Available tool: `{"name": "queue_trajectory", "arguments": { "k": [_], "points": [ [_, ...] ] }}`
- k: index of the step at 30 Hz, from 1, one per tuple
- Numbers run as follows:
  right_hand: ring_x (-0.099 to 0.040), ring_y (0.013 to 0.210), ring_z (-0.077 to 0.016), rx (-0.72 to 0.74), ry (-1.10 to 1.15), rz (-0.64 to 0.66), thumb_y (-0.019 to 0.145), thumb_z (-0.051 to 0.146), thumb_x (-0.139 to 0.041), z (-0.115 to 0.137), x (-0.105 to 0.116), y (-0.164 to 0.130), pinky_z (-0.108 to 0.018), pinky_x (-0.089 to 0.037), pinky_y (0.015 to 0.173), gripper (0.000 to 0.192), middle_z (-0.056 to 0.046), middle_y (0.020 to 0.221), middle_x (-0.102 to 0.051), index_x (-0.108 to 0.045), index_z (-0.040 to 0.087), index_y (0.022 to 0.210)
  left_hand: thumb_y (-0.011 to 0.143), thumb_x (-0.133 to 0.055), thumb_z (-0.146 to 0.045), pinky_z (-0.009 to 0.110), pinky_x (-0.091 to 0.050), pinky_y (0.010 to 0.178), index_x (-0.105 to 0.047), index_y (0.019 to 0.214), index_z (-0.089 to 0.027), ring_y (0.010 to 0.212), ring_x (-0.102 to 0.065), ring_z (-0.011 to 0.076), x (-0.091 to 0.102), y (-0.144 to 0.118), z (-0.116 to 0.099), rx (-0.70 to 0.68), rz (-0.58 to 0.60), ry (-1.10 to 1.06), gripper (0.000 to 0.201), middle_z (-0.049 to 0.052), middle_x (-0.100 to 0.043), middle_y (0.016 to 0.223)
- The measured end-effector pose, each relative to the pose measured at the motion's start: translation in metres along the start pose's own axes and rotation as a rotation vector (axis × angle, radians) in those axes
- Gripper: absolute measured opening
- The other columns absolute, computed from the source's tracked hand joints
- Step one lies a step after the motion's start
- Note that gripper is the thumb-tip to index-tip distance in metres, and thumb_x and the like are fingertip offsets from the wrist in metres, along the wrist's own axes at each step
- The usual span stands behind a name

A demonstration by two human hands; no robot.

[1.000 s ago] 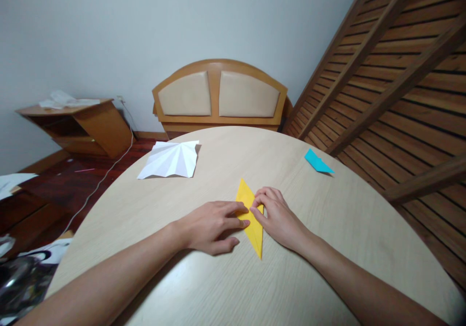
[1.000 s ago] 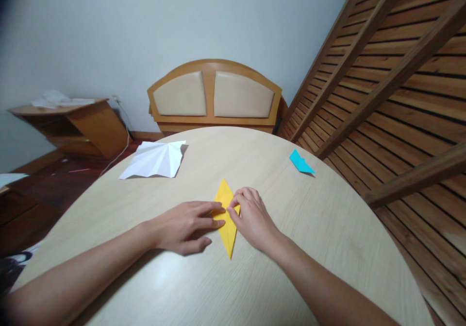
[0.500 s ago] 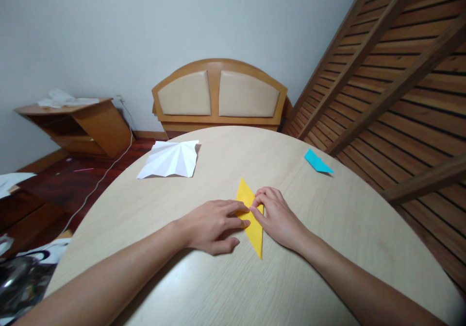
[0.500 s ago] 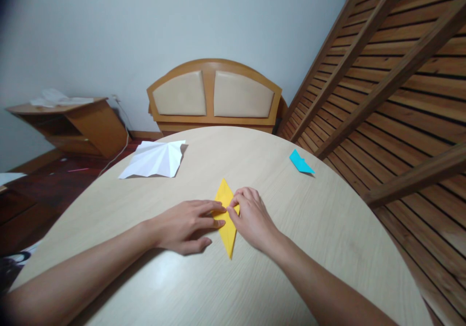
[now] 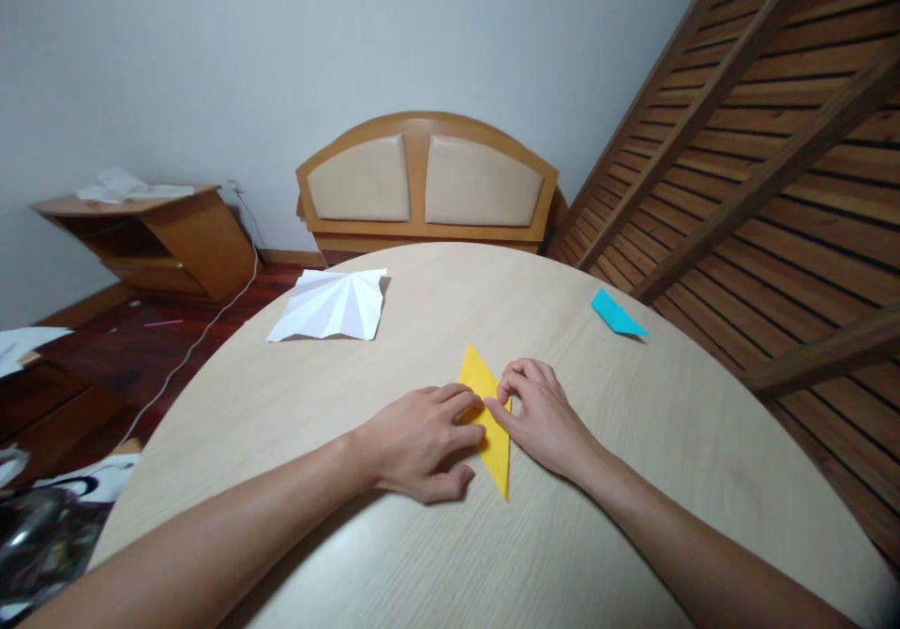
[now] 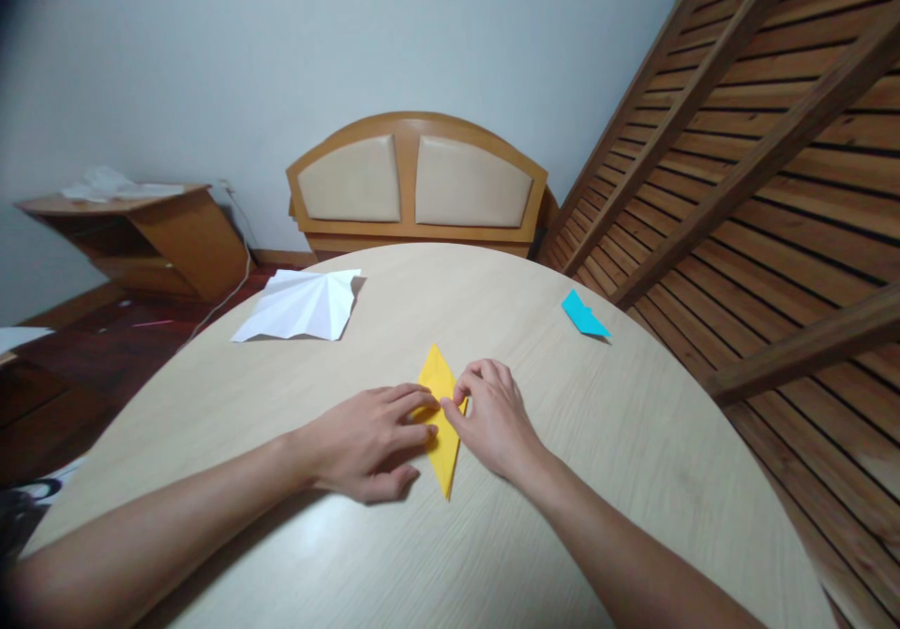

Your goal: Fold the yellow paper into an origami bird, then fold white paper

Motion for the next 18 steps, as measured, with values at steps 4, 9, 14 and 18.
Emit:
{"name": "queue_trajectory", "arguments": {
  "k": [4,9,14,18],
  "points": [
    [-0.051,0.110,-0.0291,-0.016,-0.013,0.003,0.085,0.028,-0.069,0.000,0.001,0.000,-0.048,-0.044,0.098,0.016,-0.007,0.102,-0.060,-0.060,0.023,0.073,0.089,-0.052,-0.035,0.045,-0.050,0.101,-0.057,0.119,-0.019,0.121,-0.055,0.0318,-0.002,-0.001,0.001,0.005,-0.009,-0.005,0.034,0.015,-0.058,0.128],
    [-0.052,0.109,-0.0289,-0.038,-0.014,-0.004,0.084,0.029,-0.071,0.001,0.003,0.001,-0.048,-0.045,0.097,0.017,-0.006,0.100,-0.061,-0.063,0.023,0.070,0.090,-0.050,-0.034,0.046,-0.048,0.105,-0.049,0.134,-0.014,0.124,-0.053,0.0326,-0.004,-0.002,0.002,0.012,-0.018,-0.021,0.048,0.016,-0.059,0.129],
    [-0.053,0.108,-0.0298,-0.043,-0.004,-0.014,0.085,0.034,-0.073,-0.002,0.002,0.002,-0.050,-0.046,0.096,0.020,-0.007,0.100,-0.061,-0.066,0.024,0.068,0.090,-0.053,-0.040,0.045,-0.050,0.102,-0.055,0.126,-0.017,0.120,-0.056,0.0321,-0.002,0.000,-0.001,0.052,0.002,-0.029,0.042,0.015,-0.060,0.125],
    [-0.056,0.108,-0.0274,0.076,0.064,0.082,0.090,0.031,-0.067,-0.002,0.012,0.003,-0.047,-0.047,0.098,0.015,-0.008,0.102,-0.064,-0.066,0.024,0.077,0.092,-0.053,-0.041,0.044,-0.051,0.100,-0.055,0.124,-0.017,0.118,-0.057,0.0308,-0.001,0.001,-0.002,0.075,0.002,-0.041,0.040,0.014,-0.060,0.123]
  ]
}}
Point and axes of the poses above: each hand's wrist, its own y-axis towards the middle knuckle, its own x-axis out of the back of the hand, z = x × y, the point moved 6 cm from there along y, towards the middle knuckle
